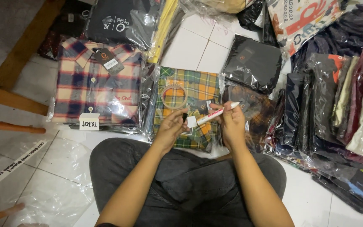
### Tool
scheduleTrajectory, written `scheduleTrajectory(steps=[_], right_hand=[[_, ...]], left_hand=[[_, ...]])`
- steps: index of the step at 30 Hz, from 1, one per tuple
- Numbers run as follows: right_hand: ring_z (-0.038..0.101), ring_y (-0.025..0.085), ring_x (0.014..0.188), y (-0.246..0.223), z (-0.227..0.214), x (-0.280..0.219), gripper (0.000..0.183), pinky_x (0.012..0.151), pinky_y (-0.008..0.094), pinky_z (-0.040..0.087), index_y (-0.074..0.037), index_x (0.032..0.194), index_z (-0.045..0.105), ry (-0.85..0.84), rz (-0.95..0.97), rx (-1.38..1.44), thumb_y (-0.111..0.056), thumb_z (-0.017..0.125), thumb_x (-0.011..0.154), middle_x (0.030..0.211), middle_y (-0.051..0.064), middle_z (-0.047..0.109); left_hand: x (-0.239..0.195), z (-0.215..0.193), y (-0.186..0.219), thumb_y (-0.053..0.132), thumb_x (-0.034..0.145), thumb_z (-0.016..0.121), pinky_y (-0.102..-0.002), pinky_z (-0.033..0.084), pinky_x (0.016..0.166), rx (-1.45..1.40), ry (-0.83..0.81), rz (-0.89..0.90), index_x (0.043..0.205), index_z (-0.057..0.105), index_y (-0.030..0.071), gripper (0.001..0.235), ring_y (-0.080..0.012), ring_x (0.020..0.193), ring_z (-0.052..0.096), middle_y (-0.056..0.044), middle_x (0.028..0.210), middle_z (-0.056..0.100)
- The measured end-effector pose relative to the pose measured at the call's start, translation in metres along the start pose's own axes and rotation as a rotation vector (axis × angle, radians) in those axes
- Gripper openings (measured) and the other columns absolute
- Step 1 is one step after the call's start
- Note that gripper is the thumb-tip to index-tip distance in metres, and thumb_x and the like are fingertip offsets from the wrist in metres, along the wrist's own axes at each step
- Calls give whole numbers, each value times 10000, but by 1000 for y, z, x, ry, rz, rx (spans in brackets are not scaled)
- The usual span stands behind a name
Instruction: The person sits on the floor and labels packaged shirts. They write on a small white tag attached to a plaid shirt using a marker, then apply a piece of tape over the tag. The person then picks up another packaged shirt to repeat the process.
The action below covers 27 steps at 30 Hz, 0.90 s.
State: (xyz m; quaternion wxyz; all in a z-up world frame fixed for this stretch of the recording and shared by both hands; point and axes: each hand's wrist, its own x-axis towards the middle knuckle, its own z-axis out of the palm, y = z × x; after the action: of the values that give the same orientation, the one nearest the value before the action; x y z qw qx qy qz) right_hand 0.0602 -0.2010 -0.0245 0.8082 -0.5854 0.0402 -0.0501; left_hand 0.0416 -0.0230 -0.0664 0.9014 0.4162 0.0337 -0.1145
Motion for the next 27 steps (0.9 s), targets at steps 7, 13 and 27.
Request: scheduleTrajectory(steps=[7,13,27], right_hand=[[631,252,843,-1,8,-2,230,691,298,542,-77,950,370,-37,-7,-43,-288,433,883,969,219,606],[628,251,858,3,6,-2,227,729,293,532,-83,953,355,8,-42,-55,-299,398,897,960,221,606],[642,237,811,2,8,-3,248,669,244,549,-86,938,375,11,40,5,-327,404,887,903,212,614]], left_hand=[[2,-4,-16,62,830,540,-393,520,773,-125,-56,50,1079,485,-32,272,-225,802,611,-159,856,585],[2,-1,-21,-18,767,595,-397,549,717,-170,78,44,948,477,-24,216,-277,775,642,-215,902,608],[-4,8,-23,-62,704,659,-352,565,676,-39,132,59,860,566,-59,182,-229,729,649,-140,793,601]])
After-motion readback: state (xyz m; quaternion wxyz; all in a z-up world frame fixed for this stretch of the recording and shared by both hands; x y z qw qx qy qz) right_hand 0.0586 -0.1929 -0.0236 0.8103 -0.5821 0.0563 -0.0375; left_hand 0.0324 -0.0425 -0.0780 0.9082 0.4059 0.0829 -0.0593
